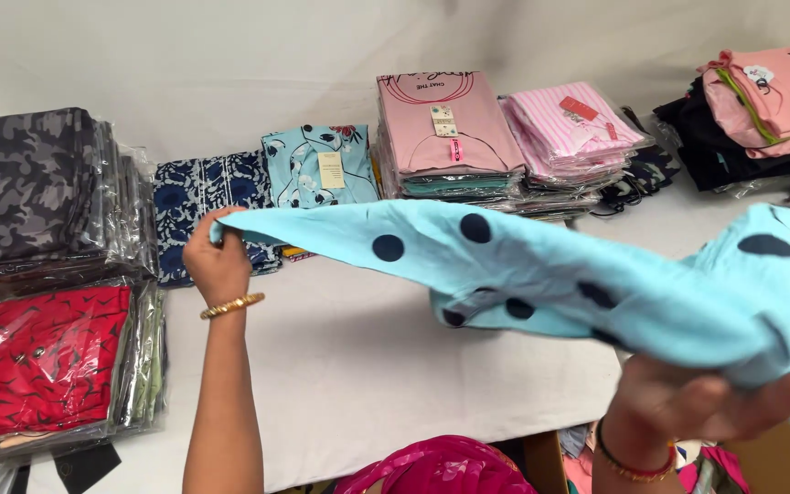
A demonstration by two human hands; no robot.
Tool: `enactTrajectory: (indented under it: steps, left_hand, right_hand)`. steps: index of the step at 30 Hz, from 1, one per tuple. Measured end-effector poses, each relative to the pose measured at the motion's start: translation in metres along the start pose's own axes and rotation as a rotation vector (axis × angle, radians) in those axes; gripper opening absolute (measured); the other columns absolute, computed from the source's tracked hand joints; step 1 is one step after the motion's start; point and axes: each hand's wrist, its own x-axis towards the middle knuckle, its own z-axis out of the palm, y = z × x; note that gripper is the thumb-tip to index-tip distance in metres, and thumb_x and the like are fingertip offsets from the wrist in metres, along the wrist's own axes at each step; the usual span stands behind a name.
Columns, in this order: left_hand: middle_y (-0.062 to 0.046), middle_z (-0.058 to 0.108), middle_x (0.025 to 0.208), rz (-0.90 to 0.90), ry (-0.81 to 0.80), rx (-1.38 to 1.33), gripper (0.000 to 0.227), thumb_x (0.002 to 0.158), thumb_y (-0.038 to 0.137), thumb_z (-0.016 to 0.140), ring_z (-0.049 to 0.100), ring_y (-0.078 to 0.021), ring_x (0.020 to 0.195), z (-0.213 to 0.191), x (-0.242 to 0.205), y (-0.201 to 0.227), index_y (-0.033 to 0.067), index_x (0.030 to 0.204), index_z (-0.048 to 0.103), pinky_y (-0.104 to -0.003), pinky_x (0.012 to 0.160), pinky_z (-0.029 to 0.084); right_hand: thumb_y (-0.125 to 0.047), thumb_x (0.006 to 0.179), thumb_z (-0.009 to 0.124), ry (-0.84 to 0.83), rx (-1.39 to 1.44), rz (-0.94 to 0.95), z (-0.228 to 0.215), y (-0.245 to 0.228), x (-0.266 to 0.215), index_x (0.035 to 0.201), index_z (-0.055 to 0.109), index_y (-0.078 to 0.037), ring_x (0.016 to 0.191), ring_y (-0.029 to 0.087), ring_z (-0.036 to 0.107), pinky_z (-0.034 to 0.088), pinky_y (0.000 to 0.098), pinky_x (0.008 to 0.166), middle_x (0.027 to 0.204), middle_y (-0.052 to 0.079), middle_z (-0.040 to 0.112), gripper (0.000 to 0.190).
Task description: The person is folding and stacking various items of clothing on a table in a logistics center.
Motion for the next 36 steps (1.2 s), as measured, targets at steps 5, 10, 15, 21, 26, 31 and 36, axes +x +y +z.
enactTrajectory:
  steps: [5, 10, 15, 21, 26, 31, 36]
  left_hand:
    - [-0.006, 0.070, 0.089, -0.334, -0.087, -0.638, 0.014, 0.103, 0.003, 0.059, 0.066, -0.0144, 0.069, 0.001, 0.042, -0.053, 0.0080, 0.113, 0.068, -0.031, 0.061, 0.055]
    - [0.000, 0.070, 0.122, -0.539, -0.137, -0.447, 0.040, 0.095, -0.001, 0.056, 0.065, -0.0090, 0.104, -0.018, 0.025, -0.127, 0.0169, 0.130, 0.053, -0.030, 0.084, 0.051]
    - [-0.007, 0.075, 0.105, -0.470, -0.267, -0.133, 0.027, 0.100, 0.005, 0.064, 0.067, -0.0131, 0.099, -0.014, -0.071, -0.254, 0.0074, 0.126, 0.066, -0.029, 0.091, 0.051]
    - [-0.007, 0.067, 0.090, -0.092, -0.191, 0.340, 0.017, 0.083, 0.001, 0.067, 0.064, -0.0258, 0.085, -0.002, -0.235, -0.211, 0.0101, 0.096, 0.072, -0.039, 0.079, 0.052]
    - [-0.008, 0.063, 0.102, -0.052, -0.586, 0.419, 0.037, 0.076, 0.005, 0.064, 0.061, -0.0260, 0.100, 0.010, -0.322, -0.159, 0.0147, 0.111, 0.065, -0.046, 0.092, 0.045]
    - [-0.014, 0.059, 0.124, 0.392, -0.691, 0.581, 0.075, 0.052, 0.000, 0.061, 0.052, -0.0320, 0.115, 0.011, -0.334, -0.158, 0.0188, 0.124, 0.067, -0.063, 0.099, 0.032]
    - [-0.003, 0.060, 0.115, 0.202, -0.779, 0.786, 0.030, 0.085, 0.007, 0.066, 0.053, -0.0236, 0.115, 0.013, -0.315, -0.200, 0.0207, 0.112, 0.067, -0.056, 0.104, 0.035]
  right_hand:
    - [-0.025, 0.095, 0.073, -0.831, -0.300, 0.191, 0.009, 0.038, -0.187, 0.147, 0.055, -0.009, 0.129, 0.023, 0.061, 0.046, 0.0347, 0.107, 0.144, 0.008, 0.067, 0.057]
    - [-0.043, 0.106, 0.060, -1.256, 0.610, 0.632, 0.157, -0.021, -0.151, 0.158, 0.032, -0.017, 0.142, 0.027, 0.046, 0.036, 0.0371, 0.118, 0.157, 0.014, 0.044, 0.064]
    - [-0.030, 0.093, 0.075, -1.701, 0.391, 0.634, 0.153, 0.020, -0.166, 0.148, 0.057, -0.015, 0.121, 0.031, 0.067, 0.051, 0.0398, 0.107, 0.131, 0.013, 0.069, 0.060]
    - [-0.016, 0.074, 0.083, -0.913, -0.648, 0.542, 0.078, 0.223, -0.206, 0.122, 0.072, -0.019, 0.129, 0.035, 0.052, 0.044, 0.0440, 0.107, 0.139, 0.012, 0.062, 0.049]
    - [-0.016, 0.071, 0.087, -0.836, -1.104, 0.797, 0.024, 0.267, -0.193, 0.141, 0.053, -0.028, 0.140, 0.037, 0.040, 0.045, 0.0542, 0.103, 0.159, 0.007, 0.037, 0.078]
    - [-0.008, 0.071, 0.083, -0.800, -1.200, 0.746, 0.003, 0.303, -0.208, 0.145, 0.052, -0.032, 0.140, 0.035, 0.044, 0.049, 0.0507, 0.102, 0.160, 0.006, 0.041, 0.084]
    - [-0.023, 0.073, 0.091, -0.673, -1.190, 1.081, 0.018, 0.286, -0.193, 0.142, 0.047, -0.029, 0.136, 0.036, 0.040, 0.043, 0.0531, 0.104, 0.148, 0.008, 0.040, 0.082]
